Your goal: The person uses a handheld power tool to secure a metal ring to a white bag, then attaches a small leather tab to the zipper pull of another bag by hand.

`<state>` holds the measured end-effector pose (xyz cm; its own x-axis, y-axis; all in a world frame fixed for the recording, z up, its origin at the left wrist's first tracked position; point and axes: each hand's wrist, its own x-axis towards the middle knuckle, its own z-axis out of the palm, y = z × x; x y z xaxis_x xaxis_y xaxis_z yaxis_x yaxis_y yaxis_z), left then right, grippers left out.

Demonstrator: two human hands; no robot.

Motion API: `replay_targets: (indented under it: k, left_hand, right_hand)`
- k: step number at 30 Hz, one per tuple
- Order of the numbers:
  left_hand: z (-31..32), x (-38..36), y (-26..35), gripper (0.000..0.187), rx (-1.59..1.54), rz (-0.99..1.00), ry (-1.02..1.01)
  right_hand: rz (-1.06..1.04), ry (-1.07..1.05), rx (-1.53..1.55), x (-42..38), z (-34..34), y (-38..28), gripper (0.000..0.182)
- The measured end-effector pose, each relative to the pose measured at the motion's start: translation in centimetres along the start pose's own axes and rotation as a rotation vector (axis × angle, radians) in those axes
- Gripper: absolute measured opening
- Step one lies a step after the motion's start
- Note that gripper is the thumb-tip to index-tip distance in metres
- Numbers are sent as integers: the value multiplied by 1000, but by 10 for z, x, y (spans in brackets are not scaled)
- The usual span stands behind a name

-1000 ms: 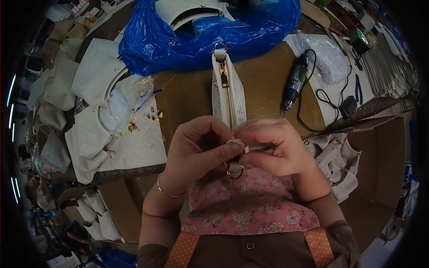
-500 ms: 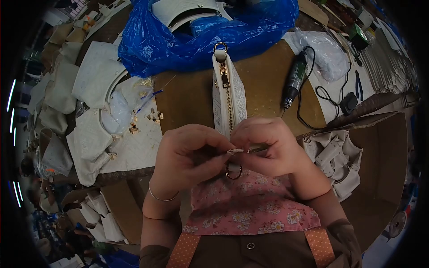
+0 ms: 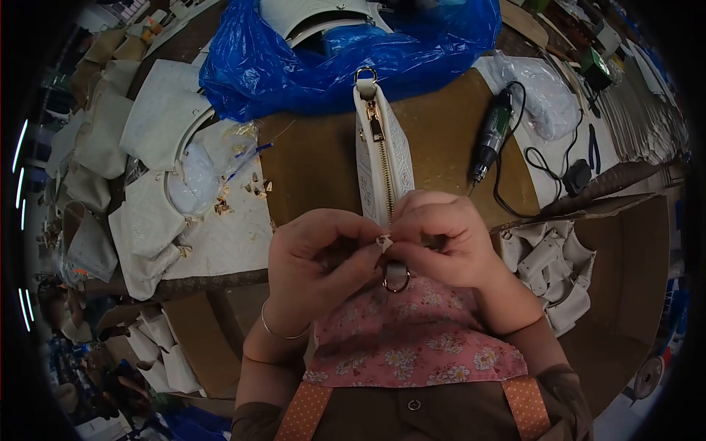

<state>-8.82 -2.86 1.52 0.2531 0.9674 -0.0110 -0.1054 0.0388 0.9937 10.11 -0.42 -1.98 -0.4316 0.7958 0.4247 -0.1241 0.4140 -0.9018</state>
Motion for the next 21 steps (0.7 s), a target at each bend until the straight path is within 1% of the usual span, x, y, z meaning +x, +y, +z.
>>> replay_targets:
  k: [3, 5, 9, 11, 13, 14, 16, 17, 19, 21]
  left_hand:
    - [-4, -2, -1, 16, -41, -5, -11]
    - [-12, -2, -1, 19, 64, 86, -105]
    - [-27, -4, -16, 19, 8, 87, -19]
    - [-58, 5, -45, 19, 482, 133, 245]
    - [-98, 15, -75, 21, 571, 46, 484]
    - [-120, 19, -90, 21, 570, 44, 486]
    - [-152, 23, -107, 23, 1026, 107, 584]
    - [-156, 22, -108, 23, 1025, 108, 584]
    - [-158, 24, -108, 23, 1074, 58, 430]
    - [-157, 27, -107, 20, 1070, 55, 437]
  right_hand:
    - [-10, 10, -52, -1, 4, 0, 9]
    - [-25, 28, -79, 0, 5, 0, 7]
    - [33, 13, -77, -3, 4, 0, 4]
    - [49, 50, -5, -4, 3, 2, 4]
    - [56, 56, 11, -5, 4, 2, 3]
    - [61, 67, 22, -5, 4, 2, 3]
    - [58, 64, 18, -5, 5, 3, 4]
    - [52, 62, 12, -4, 6, 3, 4]
    - [53, 62, 4, -4, 6, 2, 5]
    - [57, 65, -4, -4, 7, 1, 5]
